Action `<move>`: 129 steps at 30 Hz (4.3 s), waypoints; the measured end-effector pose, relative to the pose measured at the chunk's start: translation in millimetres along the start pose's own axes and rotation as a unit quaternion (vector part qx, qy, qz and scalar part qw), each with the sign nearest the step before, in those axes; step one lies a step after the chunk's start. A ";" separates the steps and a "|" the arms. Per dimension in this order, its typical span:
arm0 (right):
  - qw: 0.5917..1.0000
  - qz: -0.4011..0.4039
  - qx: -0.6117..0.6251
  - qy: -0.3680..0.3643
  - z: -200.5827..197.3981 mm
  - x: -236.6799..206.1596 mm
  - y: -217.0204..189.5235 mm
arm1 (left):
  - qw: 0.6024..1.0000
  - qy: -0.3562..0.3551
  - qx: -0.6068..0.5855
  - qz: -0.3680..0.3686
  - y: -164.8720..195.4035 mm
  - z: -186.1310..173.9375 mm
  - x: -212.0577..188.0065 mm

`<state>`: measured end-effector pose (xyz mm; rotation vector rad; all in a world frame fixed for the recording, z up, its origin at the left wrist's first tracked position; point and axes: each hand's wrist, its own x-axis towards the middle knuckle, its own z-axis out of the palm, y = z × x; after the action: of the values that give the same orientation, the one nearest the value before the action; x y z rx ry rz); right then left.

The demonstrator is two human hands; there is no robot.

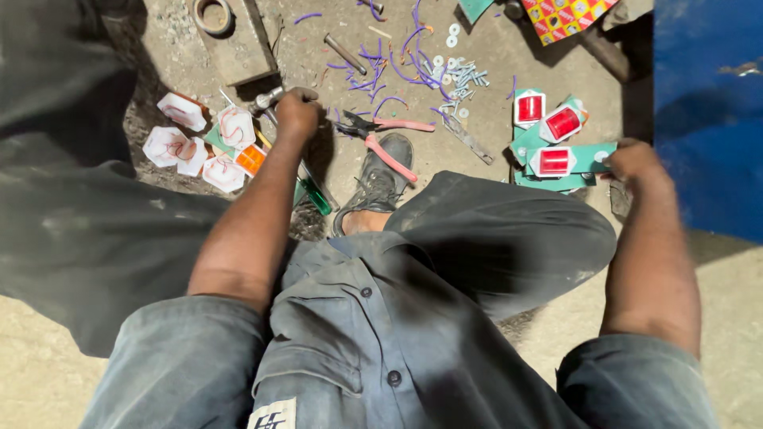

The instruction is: The person assembles small electronic components by hand, using pliers to strip and twist wires, and a hammer to secure parts. They handle multiple small green and red plastic units, attaching wires and fastening them together.

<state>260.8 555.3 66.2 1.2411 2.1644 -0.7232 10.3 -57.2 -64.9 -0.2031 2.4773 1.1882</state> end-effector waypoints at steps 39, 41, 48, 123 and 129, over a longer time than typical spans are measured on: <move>0.841 -0.528 -0.084 0.082 178.9 67.5 -504.3 | 0.989 0.047 -0.118 0.079 52.8 7.5 36.9; 0.844 -0.522 0.121 -0.005 165.8 57.1 -487.5 | 0.986 0.074 -0.146 0.028 64.8 -4.7 45.8; 0.743 -0.255 0.483 -0.388 209.3 -8.7 -424.7 | 0.946 0.104 -0.230 0.202 110.1 -29.8 42.3; 0.907 -0.392 0.114 -0.100 316.6 -65.4 -406.9 | 0.999 0.010 0.030 0.013 40.5 -22.6 48.1; 0.929 -0.357 0.080 -0.048 307.7 -67.0 -387.8 | 0.982 0.047 -0.182 0.012 50.9 14.7 23.7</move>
<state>4.1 139.2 -36.4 0.4277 2.5083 -1.2348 -22.1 -12.9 -46.1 -0.3350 2.3241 1.6721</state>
